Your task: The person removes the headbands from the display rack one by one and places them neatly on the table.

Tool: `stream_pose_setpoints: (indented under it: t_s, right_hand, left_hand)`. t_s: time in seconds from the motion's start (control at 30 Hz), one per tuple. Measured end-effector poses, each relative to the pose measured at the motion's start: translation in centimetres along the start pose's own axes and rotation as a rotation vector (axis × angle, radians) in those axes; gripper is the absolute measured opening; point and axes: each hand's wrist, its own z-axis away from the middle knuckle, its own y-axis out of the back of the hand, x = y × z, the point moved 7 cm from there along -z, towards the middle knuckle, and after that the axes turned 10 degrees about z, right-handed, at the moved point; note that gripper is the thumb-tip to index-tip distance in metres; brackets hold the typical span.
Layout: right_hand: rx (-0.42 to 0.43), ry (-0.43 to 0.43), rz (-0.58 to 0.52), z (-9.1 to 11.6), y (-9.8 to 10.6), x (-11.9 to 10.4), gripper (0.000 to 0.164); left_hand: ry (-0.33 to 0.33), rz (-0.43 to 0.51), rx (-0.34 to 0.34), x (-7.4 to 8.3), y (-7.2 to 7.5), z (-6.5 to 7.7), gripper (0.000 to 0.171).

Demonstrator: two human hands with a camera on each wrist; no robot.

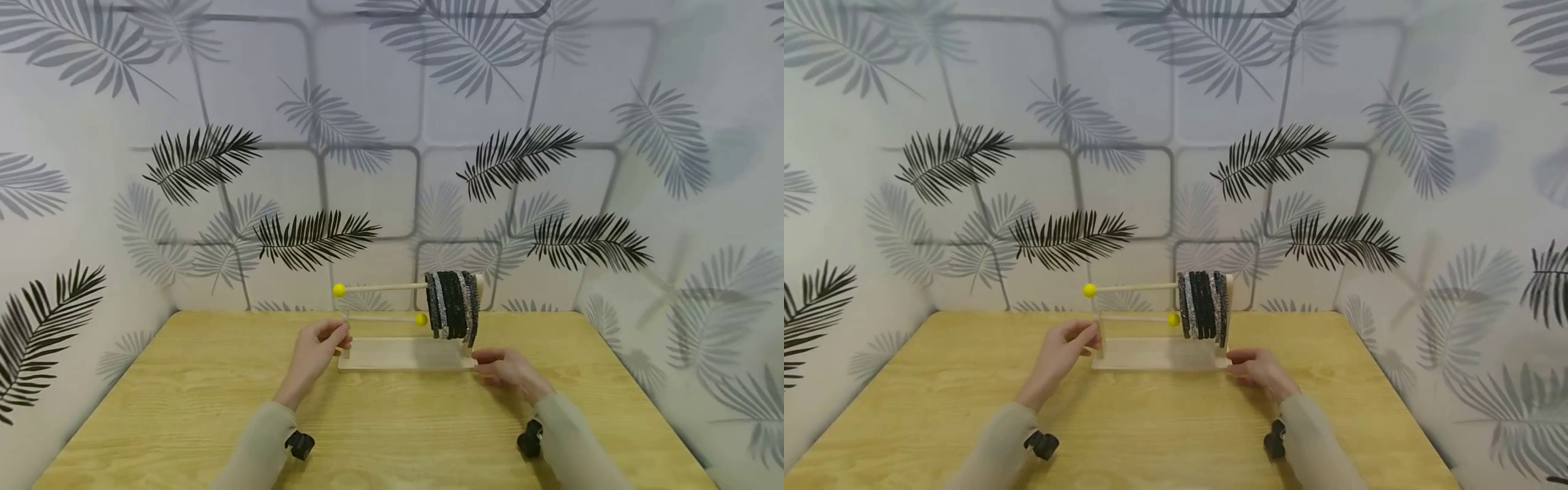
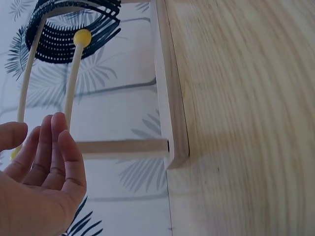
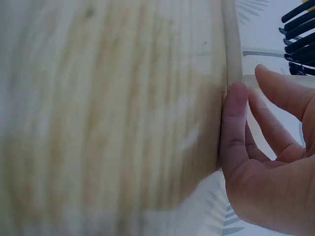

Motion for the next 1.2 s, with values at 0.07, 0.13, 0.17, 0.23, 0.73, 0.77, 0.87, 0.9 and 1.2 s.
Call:
stream_pose_setpoints:
  t_s: [0.07,0.13,0.17,0.23,0.73,0.77,0.87,0.9,1.2]
  right_hand:
    - [-0.003,-0.005,0.035,-0.2,0.0,-0.1,0.047]
    - [-0.014,-0.006,0.034,-0.4,-0.1,-0.2,0.048]
    - [-0.015,-0.012,0.033,-0.4,-0.1,-0.2,0.047]
    - [-0.011,-0.028,0.023,-0.6,0.0,-0.1,0.047]
    - [0.062,-0.048,0.053,-1.2,0.6,0.1,0.04]
    - [0.068,-0.052,0.061,-1.2,0.6,0.1,0.04]
    - [0.061,-0.052,0.064,-1.2,0.5,0.0,0.039]
    - [0.056,-0.05,0.054,-1.2,0.5,0.0,0.04]
    - [0.031,-0.025,-0.017,-0.9,0.5,-0.6,0.035]
  left_hand:
    - [0.004,0.025,-0.007,0.1,-0.5,-0.1,0.02]
    - [0.004,0.043,-0.016,0.3,-1.1,-0.1,0.02]
    - [0.004,0.051,-0.023,0.4,-1.4,-0.1,0.02]
    - [0.0,0.053,-0.033,0.5,-2.1,-0.1,0.02]
    - [0.013,0.103,-0.135,2.1,-7.3,-0.1,0.021]
    - [0.016,0.108,-0.14,2.5,-7.6,0.1,0.021]
    - [0.005,0.112,-0.162,3.5,-8.5,0.4,0.023]
    - [0.004,0.117,-0.17,3.6,-8.8,0.4,0.024]
    - [-0.036,0.135,-0.242,4.6,-11.4,0.2,0.03]
